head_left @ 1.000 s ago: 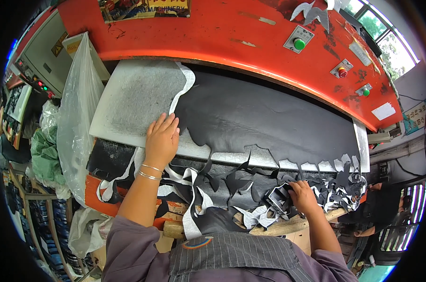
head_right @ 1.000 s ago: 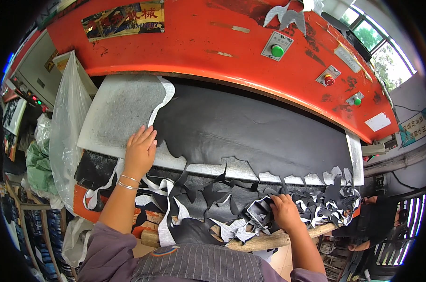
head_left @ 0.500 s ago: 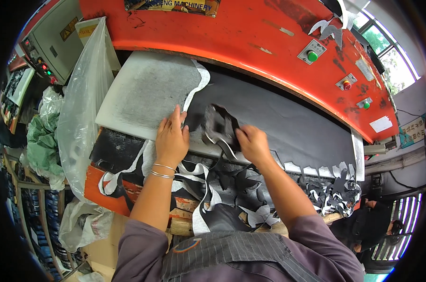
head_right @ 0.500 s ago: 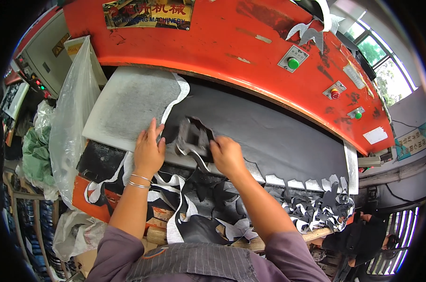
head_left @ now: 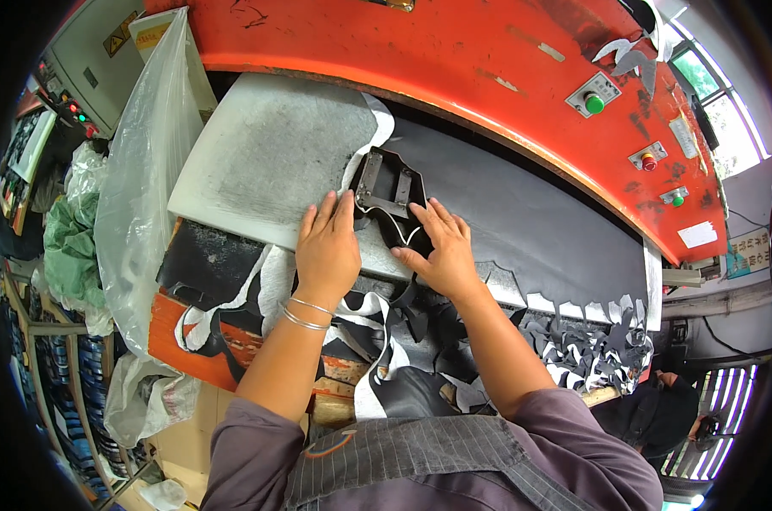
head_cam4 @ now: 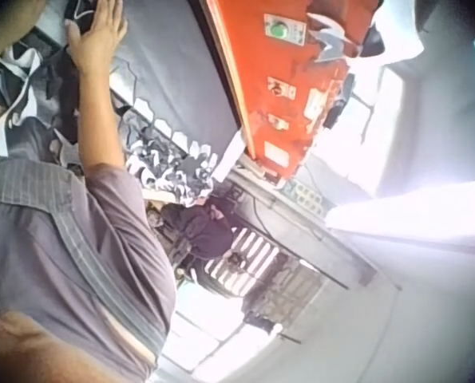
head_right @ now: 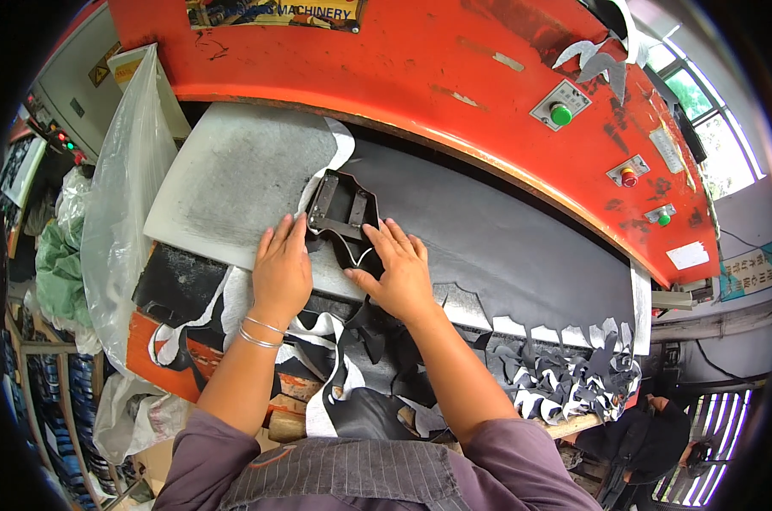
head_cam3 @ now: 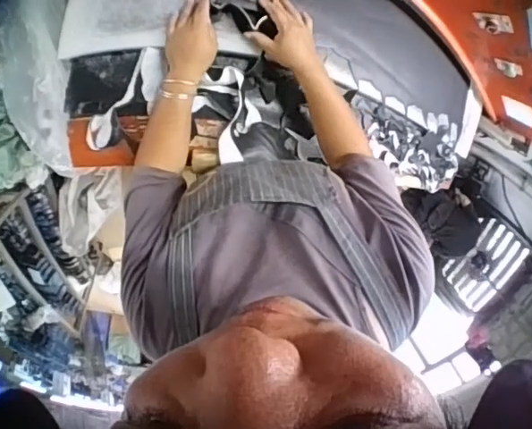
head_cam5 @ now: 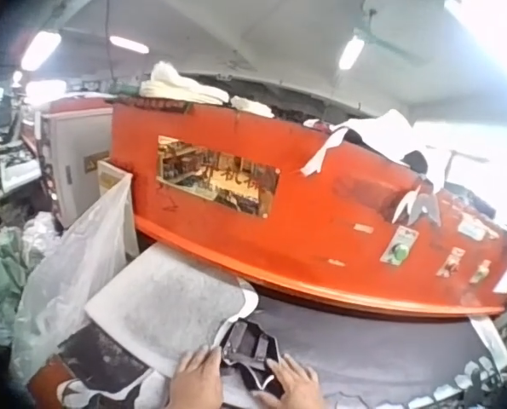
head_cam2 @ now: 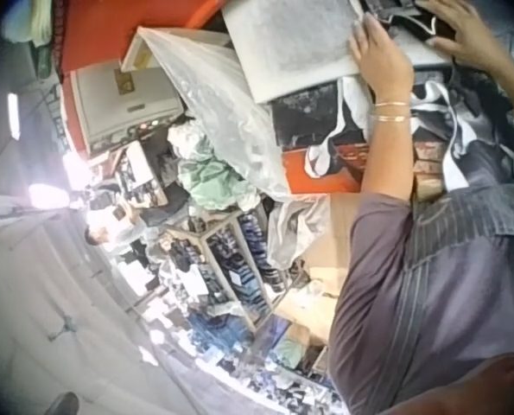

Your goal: Using a metal die and a hydraulic press to cut shoe components from black leather sheets.

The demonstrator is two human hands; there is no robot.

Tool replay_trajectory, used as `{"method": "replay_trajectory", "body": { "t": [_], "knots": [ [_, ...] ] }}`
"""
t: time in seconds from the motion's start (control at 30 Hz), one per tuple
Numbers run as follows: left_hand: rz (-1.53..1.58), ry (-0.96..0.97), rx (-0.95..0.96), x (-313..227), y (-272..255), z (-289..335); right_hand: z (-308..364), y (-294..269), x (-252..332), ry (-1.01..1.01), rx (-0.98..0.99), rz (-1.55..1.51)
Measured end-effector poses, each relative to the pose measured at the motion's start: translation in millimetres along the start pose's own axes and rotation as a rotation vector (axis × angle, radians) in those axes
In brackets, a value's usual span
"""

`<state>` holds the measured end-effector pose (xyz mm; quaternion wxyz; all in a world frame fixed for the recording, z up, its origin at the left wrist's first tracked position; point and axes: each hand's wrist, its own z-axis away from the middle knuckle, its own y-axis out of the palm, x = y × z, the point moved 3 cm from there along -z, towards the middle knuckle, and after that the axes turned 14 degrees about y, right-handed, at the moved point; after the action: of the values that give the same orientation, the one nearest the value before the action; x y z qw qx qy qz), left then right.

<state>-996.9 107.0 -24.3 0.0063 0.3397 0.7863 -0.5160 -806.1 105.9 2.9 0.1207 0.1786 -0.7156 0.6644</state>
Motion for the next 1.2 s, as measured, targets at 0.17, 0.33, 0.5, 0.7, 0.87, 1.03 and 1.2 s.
{"method": "replay_trajectory", "body": {
  "t": [0.17, 0.33, 0.5, 0.7, 0.87, 1.03, 1.2],
  "knots": [
    [-0.003, 0.002, 0.006, -3.9, 0.0, -2.1, 1.3, 0.0, 0.6, -0.032, -0.028, 0.010],
    [-0.056, -0.004, 0.025, -6.9, 0.2, -6.1, 0.7, 0.2, -0.8, -0.061, -0.074, 0.012],
    [-0.124, -0.015, 0.033, -12.4, -3.8, -6.3, 2.8, -5.0, -0.9, -0.116, -0.123, 0.009],
    [-0.016, -0.049, -0.097, -25.5, -11.3, 1.1, 31.3, -39.8, -17.4, 0.008, 0.004, -0.125],
    [0.416, -0.073, -0.201, -114.7, -22.3, -28.1, 100.6, -150.3, -157.3, -0.039, -0.698, -0.502],
    [0.718, 0.412, 0.000, -275.5, -6.0, -99.7, 135.1, -347.7, -355.1, 0.302, -1.335, -0.780],
    [0.472, 0.496, -0.130, -348.6, -38.5, -150.8, 153.6, -401.6, -425.7, 0.763, -1.515, -0.387]
  ]
}}
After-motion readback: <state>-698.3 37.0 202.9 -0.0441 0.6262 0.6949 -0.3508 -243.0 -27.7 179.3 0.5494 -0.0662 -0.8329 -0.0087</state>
